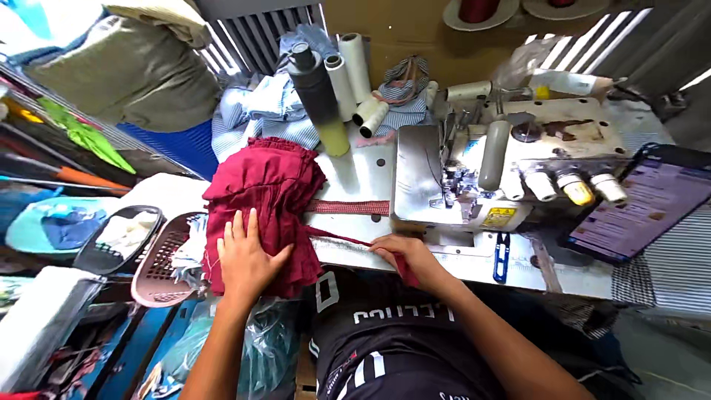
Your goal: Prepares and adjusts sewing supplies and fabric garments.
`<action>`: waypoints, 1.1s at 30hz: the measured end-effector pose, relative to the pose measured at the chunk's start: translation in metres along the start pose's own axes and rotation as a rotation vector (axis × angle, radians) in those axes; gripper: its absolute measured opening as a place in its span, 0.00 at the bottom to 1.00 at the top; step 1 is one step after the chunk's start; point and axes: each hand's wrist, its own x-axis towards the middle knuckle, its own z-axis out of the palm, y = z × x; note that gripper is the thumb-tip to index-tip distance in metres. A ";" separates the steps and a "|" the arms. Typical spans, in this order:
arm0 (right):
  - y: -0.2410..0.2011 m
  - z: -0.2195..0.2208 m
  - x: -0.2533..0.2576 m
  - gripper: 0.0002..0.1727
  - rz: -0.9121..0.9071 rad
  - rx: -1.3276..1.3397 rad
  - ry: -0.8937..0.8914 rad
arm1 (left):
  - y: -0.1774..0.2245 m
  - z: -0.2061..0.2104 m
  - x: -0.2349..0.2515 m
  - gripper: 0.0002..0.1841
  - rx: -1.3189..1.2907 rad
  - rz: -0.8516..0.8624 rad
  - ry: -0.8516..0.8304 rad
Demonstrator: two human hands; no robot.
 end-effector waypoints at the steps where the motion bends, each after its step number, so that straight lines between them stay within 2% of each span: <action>1: 0.000 0.000 -0.002 0.17 -0.002 0.003 0.013 | -0.012 0.004 0.001 0.60 -0.012 0.048 0.025; 3: 0.000 0.001 -0.002 0.16 -0.012 -0.025 -0.004 | -0.046 0.002 0.011 0.58 -0.089 0.153 0.010; 6: -0.002 0.002 0.001 0.14 -0.038 -0.139 -0.122 | -0.095 -0.015 0.036 0.56 -0.168 0.231 -0.119; 9: -0.005 0.004 0.002 0.18 -0.058 -0.193 -0.153 | -0.107 -0.038 0.047 0.57 -0.073 0.254 -0.198; 10: -0.005 0.004 0.001 0.14 -0.046 -0.193 -0.136 | -0.103 -0.043 0.049 0.57 -0.053 0.250 -0.210; 12: -0.004 0.005 0.000 0.15 -0.021 -0.149 -0.057 | -0.081 -0.052 0.051 0.52 -0.104 0.229 -0.165; 14: -0.004 0.006 -0.002 0.16 0.005 -0.128 -0.019 | -0.042 -0.057 0.056 0.37 -0.210 0.200 -0.044; 16: -0.003 0.007 -0.003 0.16 0.013 -0.136 -0.015 | -0.005 -0.046 0.064 0.26 -0.207 0.188 0.054; 18: -0.003 0.008 -0.003 0.15 -0.003 -0.152 -0.011 | 0.008 -0.028 0.079 0.18 -0.154 0.191 0.067; 20: -0.003 0.009 -0.004 0.15 -0.025 -0.157 -0.004 | 0.003 -0.022 0.096 0.10 -0.193 0.156 0.072; 25: -0.003 0.009 -0.005 0.14 -0.048 -0.166 0.041 | -0.002 -0.080 0.100 0.09 -0.741 -0.065 0.116; 28: -0.003 0.011 -0.003 0.14 -0.038 -0.157 0.051 | -0.008 -0.095 0.083 0.04 -0.870 -0.111 0.114; 29: -0.002 0.011 -0.002 0.15 -0.034 -0.154 0.048 | -0.012 -0.096 0.075 0.03 -0.854 -0.068 0.103; 30: -0.002 0.011 -0.002 0.15 -0.029 -0.150 0.042 | -0.015 -0.095 0.067 0.07 -0.811 0.004 0.074; 32: -0.002 0.011 -0.002 0.15 -0.017 -0.151 0.038 | -0.016 -0.093 0.056 0.16 -0.649 0.225 -0.101; 33: -0.003 0.011 -0.003 0.15 -0.016 -0.155 0.038 | -0.012 -0.089 0.054 0.17 -0.539 0.342 -0.205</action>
